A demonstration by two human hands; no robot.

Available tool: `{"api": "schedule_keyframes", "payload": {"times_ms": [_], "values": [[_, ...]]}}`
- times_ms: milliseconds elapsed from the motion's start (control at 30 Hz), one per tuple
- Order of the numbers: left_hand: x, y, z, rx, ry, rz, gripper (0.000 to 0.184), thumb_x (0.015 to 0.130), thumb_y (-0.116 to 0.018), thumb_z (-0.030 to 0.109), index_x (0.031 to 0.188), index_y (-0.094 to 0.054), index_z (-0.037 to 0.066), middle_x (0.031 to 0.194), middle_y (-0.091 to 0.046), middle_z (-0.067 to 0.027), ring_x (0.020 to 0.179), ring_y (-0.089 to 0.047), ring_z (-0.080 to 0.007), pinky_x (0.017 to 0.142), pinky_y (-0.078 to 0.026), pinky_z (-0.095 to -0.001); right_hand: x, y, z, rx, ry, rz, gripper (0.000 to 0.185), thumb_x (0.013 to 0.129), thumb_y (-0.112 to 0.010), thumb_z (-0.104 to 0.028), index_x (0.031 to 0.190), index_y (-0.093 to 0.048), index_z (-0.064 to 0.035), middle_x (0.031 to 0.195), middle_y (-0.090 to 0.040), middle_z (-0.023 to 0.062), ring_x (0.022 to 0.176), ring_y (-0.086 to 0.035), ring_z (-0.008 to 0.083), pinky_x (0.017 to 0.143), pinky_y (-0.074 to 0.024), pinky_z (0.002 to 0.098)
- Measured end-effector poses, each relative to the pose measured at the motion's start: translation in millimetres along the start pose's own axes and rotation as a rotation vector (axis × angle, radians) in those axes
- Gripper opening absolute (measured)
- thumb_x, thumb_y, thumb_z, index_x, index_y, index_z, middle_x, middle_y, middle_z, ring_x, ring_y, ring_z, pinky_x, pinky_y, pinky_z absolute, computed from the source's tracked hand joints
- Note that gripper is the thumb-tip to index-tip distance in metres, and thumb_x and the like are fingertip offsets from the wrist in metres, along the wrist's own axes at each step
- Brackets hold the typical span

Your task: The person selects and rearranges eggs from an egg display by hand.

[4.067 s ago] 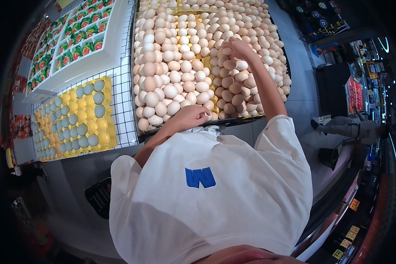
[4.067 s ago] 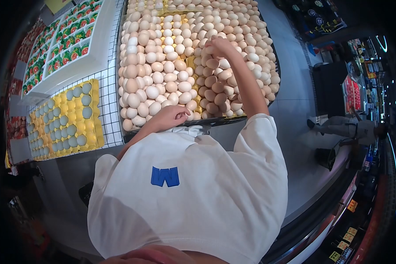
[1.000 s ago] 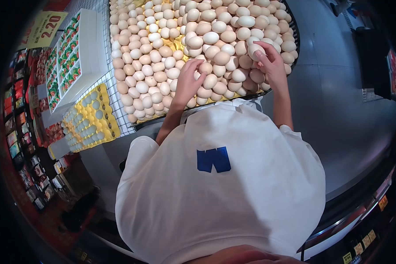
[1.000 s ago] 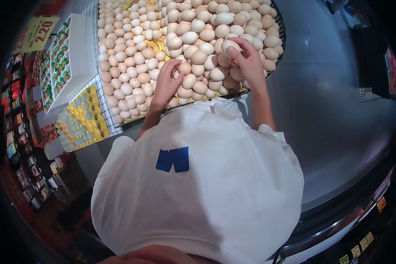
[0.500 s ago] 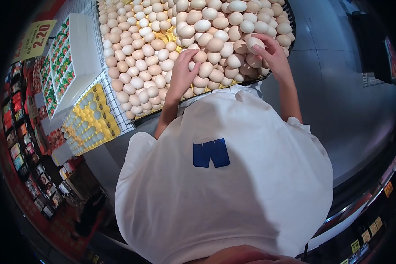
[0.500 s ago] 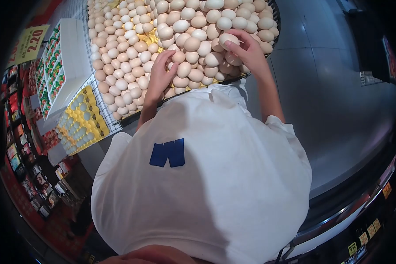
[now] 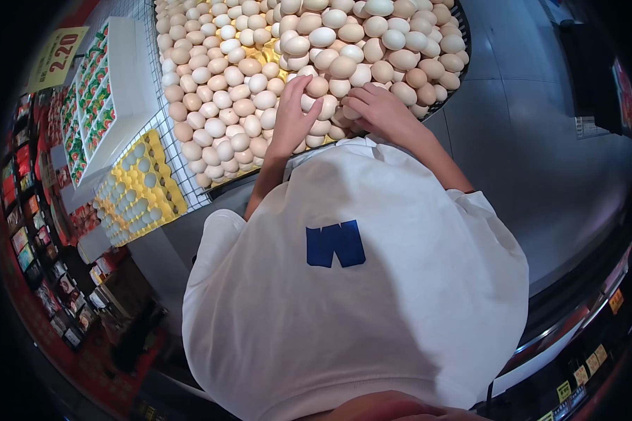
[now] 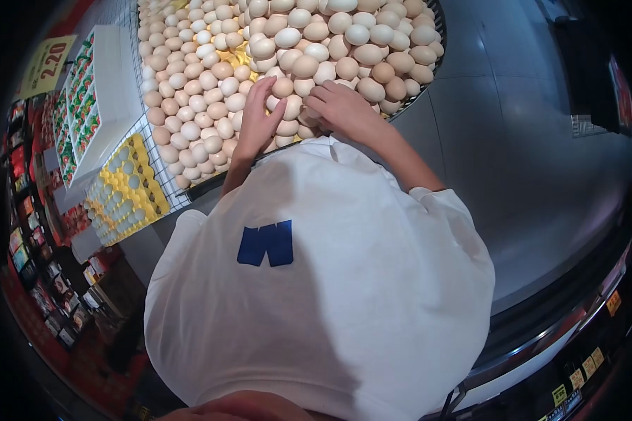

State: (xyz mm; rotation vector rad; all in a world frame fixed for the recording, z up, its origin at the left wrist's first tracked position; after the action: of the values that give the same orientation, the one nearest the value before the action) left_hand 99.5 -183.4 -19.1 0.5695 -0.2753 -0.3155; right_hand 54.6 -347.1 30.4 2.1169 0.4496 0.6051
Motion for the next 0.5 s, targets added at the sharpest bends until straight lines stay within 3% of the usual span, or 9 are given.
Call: {"api": "schedule_keyframes", "payload": {"times_ms": [167, 500], "values": [[-3.4, -0.4, 2.3, 0.044, -0.009, -0.016, 0.049, 0.086, -0.066, 0.013, 0.129, -0.048, -0.001, 0.130, -0.048, -0.0176, 0.120, -0.050, -0.0293, 0.103, -0.042, -0.0363, 7.2, -8.6, -2.2, -0.113, 0.089, -0.120, 0.037, 0.064, -0.071, -0.009, 0.099, -0.060, -0.0082, 0.096, -0.056, 0.0036, 0.095, -0.053, 0.0216, 0.079, -0.0470, 0.0342], [-2.4, -1.4, 1.8, 0.035, -0.024, -0.001, 0.057, 0.083, -0.072, 0.025, 0.129, -0.048, 0.001, 0.128, -0.049, -0.0185, 0.119, -0.049, -0.0345, 0.102, -0.040, -0.0403, -1.7, 1.3, 15.7, -0.174, 0.021, 0.052, 0.032, 0.066, -0.071, -0.012, 0.096, -0.059, -0.0123, 0.101, -0.055, 0.0034, 0.101, -0.052, 0.0229, 0.083, -0.0424, 0.0369]]}}
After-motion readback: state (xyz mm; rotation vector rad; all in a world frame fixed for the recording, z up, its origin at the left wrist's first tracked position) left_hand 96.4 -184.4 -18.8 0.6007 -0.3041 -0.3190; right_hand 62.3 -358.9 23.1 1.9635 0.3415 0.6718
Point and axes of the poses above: each hand's wrist, its own x-axis towards the middle knuckle, its own y-axis out of the back of the hand, z = x × y, the point moved 7 cm from there along x, towards the middle knuckle
